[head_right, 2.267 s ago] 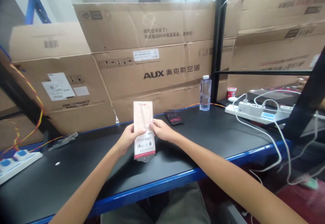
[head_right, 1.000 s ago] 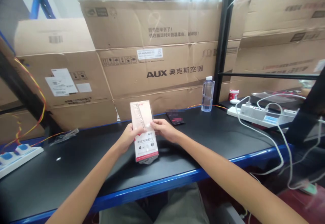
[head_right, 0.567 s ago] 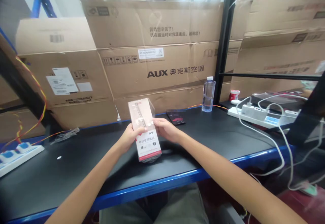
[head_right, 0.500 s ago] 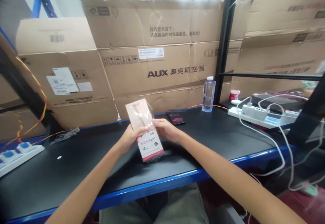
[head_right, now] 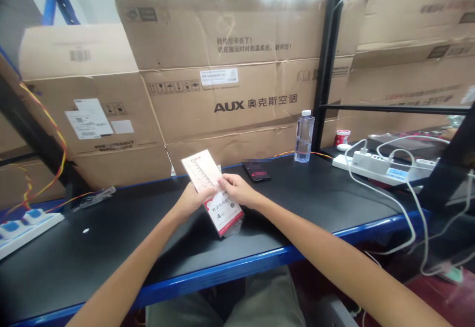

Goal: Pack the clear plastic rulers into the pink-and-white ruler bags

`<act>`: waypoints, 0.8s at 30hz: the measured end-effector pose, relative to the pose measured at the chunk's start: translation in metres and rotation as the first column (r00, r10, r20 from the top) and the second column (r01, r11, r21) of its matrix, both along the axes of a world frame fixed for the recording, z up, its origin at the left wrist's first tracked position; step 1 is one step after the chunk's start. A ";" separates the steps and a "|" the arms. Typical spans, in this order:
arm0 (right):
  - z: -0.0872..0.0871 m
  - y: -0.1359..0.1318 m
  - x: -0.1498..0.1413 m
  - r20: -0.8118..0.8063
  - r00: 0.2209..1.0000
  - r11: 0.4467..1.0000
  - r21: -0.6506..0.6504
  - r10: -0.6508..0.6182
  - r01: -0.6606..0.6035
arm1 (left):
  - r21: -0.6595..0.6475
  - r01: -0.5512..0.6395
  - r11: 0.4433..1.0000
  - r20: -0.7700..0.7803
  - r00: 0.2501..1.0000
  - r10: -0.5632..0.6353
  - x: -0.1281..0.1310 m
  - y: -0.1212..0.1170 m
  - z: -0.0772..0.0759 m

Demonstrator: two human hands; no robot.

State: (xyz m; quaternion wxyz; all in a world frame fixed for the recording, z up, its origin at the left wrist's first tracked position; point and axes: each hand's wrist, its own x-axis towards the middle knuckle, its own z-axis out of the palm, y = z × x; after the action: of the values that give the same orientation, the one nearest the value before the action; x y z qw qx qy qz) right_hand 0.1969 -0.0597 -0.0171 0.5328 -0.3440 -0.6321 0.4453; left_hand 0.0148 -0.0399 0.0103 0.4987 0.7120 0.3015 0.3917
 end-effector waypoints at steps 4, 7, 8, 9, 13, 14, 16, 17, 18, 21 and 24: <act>0.000 -0.001 0.000 0.016 0.999 1.000 -0.002 0.031 -0.031 | 0.056 0.024 0.998 -0.001 1.000 -0.024 0.000 0.002 -0.002; 0.001 -0.002 0.000 0.008 0.999 0.999 0.005 0.033 -0.033 | 0.070 0.049 0.996 -0.002 0.999 -0.049 0.000 0.002 -0.002; 0.001 -0.002 0.000 0.003 1.000 1.000 0.011 0.024 -0.024 | 0.069 0.053 0.996 0.001 0.999 -0.053 0.000 0.002 -0.001; 0.001 -0.002 -0.001 -0.002 1.000 1.000 0.016 0.012 -0.012 | 0.069 0.056 0.996 0.006 0.998 -0.056 0.000 0.001 -0.001; 0.000 -0.002 -0.004 -0.029 0.999 0.999 0.019 -0.044 0.044 | 0.069 0.044 0.997 0.008 0.999 -0.045 0.000 0.000 0.001; 0.000 -0.001 -0.005 -0.042 0.997 0.998 0.015 -0.063 0.064 | 0.056 0.038 0.998 -0.011 0.999 -0.037 0.000 0.000 0.001; 0.000 0.000 -0.005 -0.082 0.990 0.993 0.005 -0.114 0.114 | 0.021 0.028 0.999 -0.063 0.998 -0.027 0.000 0.001 0.001; 0.000 0.002 -0.004 -0.109 0.984 0.990 -0.004 -0.142 0.142 | 0.005 0.031 1.000 -0.084 0.996 -0.031 0.000 0.001 0.001; 0.000 0.004 -0.003 -0.136 0.976 0.985 -0.015 -0.171 0.170 | -0.007 0.038 0.999 -0.097 0.995 -0.038 0.000 0.002 0.001; 0.001 0.010 0.003 -0.203 0.945 0.967 -0.064 -0.255 0.247 | -0.015 0.037 0.999 -0.084 0.996 -0.038 -0.002 0.007 0.002; -0.001 0.016 0.008 -0.213 0.924 0.946 -0.128 -0.319 0.297 | -0.013 -0.027 1.000 -0.060 0.998 0.026 -0.004 0.012 0.002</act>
State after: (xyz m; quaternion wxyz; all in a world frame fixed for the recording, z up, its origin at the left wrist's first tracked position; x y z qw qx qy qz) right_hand 0.2052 -0.0434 -0.0180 0.6493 -0.4095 -0.4823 0.4220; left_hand 0.0105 -0.0279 0.0124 0.4890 0.7158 0.3284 0.3750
